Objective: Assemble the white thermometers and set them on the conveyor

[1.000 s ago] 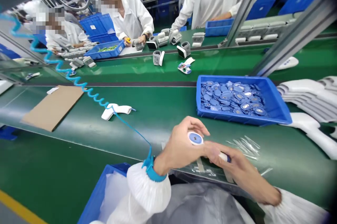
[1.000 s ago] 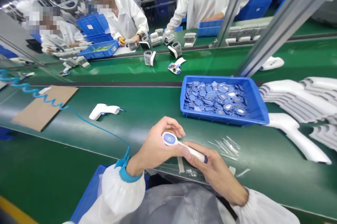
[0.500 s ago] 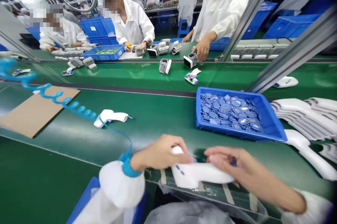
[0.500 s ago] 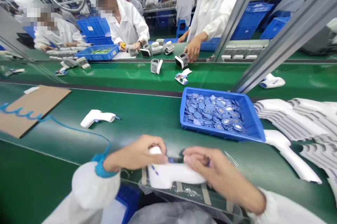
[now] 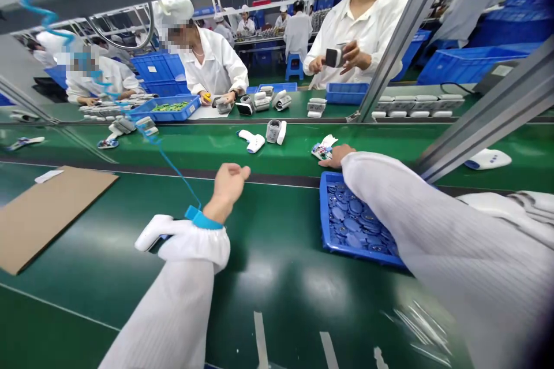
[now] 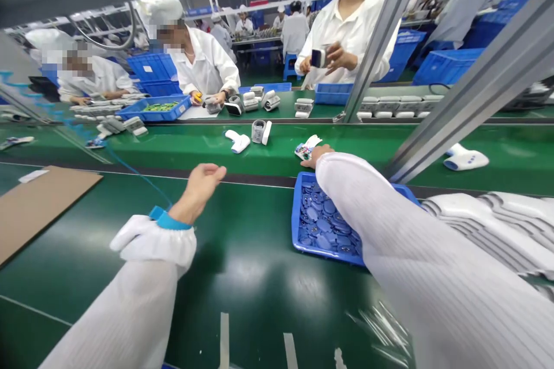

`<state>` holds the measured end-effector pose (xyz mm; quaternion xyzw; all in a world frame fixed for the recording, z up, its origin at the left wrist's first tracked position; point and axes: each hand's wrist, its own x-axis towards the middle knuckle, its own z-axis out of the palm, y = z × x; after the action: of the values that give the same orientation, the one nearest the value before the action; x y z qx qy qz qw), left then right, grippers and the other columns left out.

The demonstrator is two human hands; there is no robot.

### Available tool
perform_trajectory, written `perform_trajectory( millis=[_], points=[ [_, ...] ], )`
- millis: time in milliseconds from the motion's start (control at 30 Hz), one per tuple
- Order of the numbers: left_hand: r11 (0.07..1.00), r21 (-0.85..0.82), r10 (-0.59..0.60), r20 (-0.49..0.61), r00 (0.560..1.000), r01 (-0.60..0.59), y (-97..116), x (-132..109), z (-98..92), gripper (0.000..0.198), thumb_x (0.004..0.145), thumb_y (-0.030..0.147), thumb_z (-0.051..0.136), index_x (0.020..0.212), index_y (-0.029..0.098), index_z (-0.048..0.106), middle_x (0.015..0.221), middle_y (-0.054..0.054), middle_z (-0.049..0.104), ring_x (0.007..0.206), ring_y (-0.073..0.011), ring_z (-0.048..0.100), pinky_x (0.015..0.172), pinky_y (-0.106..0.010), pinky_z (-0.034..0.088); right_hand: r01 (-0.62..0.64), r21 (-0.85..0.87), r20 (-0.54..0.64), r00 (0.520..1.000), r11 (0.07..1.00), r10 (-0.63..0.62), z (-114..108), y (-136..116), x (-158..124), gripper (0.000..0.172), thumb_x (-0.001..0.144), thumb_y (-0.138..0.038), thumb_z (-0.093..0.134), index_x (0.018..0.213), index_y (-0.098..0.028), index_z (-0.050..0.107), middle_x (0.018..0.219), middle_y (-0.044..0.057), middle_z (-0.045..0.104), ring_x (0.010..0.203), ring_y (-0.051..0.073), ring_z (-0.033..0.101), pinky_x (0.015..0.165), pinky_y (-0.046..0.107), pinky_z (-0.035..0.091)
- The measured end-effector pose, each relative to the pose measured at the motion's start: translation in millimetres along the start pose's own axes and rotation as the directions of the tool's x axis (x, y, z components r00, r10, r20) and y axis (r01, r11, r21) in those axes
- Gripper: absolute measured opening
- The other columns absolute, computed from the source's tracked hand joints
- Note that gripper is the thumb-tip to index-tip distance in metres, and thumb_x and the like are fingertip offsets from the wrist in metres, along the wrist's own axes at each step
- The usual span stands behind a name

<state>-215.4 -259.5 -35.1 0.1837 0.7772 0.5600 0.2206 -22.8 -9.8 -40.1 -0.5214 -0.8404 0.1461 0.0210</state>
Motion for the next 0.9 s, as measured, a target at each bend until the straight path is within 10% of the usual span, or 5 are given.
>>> perform_trajectory(
  millis=[200,367,467,633,900],
  points=[
    [0.997,-0.068,-0.022,0.254,0.967,0.04,-2,-71,20.1,0.022,0.082,0.023,0.078,0.098,0.014,0.065,0.103,-0.013,0.071,0.097,-0.0212,0.067,0.094,-0.036,0.051,0.087,-0.038,-0.042,0.995,0.995,-0.089,-36,-18,-29,0.045,0.077,-0.056,0.075,0.085,-0.012,0.074,0.088,0.016,0.07,0.091,0.03,0.067,0.083,0.044,0.051],
    [0.915,-0.393,0.044,0.325,0.945,0.092,14,-128,44.6,0.035,0.085,0.042,0.075,0.106,0.017,0.061,0.104,-0.009,0.068,0.096,-0.0199,0.065,0.086,-0.033,0.05,0.341,0.036,-0.077,0.938,0.939,-0.338,-30,-33,-164,0.043,0.08,-0.061,0.072,0.101,-0.024,0.074,0.097,0.005,0.073,0.088,0.024,0.067,0.073,0.035,0.048],
    [0.95,-0.312,0.075,0.307,0.949,0.026,-1,-164,40.9,0.033,0.086,0.049,0.071,0.089,0.018,0.059,0.084,-0.002,0.062,0.077,-0.0157,0.059,0.071,-0.028,0.045,0.521,0.078,-0.162,0.848,0.85,-0.505,-6,-20,-254,0.035,0.091,-0.052,0.063,0.107,-0.022,0.07,0.102,0.005,0.074,0.081,0.022,0.068,0.071,0.037,0.046],
    [0.971,-0.091,0.232,0.59,0.774,-0.222,-33,-211,7.8,0.013,0.087,0.026,0.071,0.094,0.019,0.062,0.083,0.002,0.063,0.078,-0.0138,0.055,0.072,-0.025,0.041,0.531,0.144,-0.482,0.774,0.835,-0.409,11,20,-328,0.02,0.101,-0.037,0.052,0.105,-0.028,0.07,0.104,0.001,0.076,0.094,0.022,0.069,0.08,0.039,0.046],
    [0.82,-0.01,0.41,0.707,0.575,-0.572,-43,-237,2.2,0.018,0.097,0.017,0.05,0.108,0.022,0.063,0.109,-0.007,0.068,0.102,-0.0228,0.06,0.092,-0.034,0.042,0.505,0.108,-0.402,0.81,0.856,-0.427,14,19,-358,0.026,0.103,-0.034,0.046,0.087,-0.025,0.064,0.086,0.001,0.071,0.073,0.02,0.059,0.068,0.037,0.035]
  ],
)
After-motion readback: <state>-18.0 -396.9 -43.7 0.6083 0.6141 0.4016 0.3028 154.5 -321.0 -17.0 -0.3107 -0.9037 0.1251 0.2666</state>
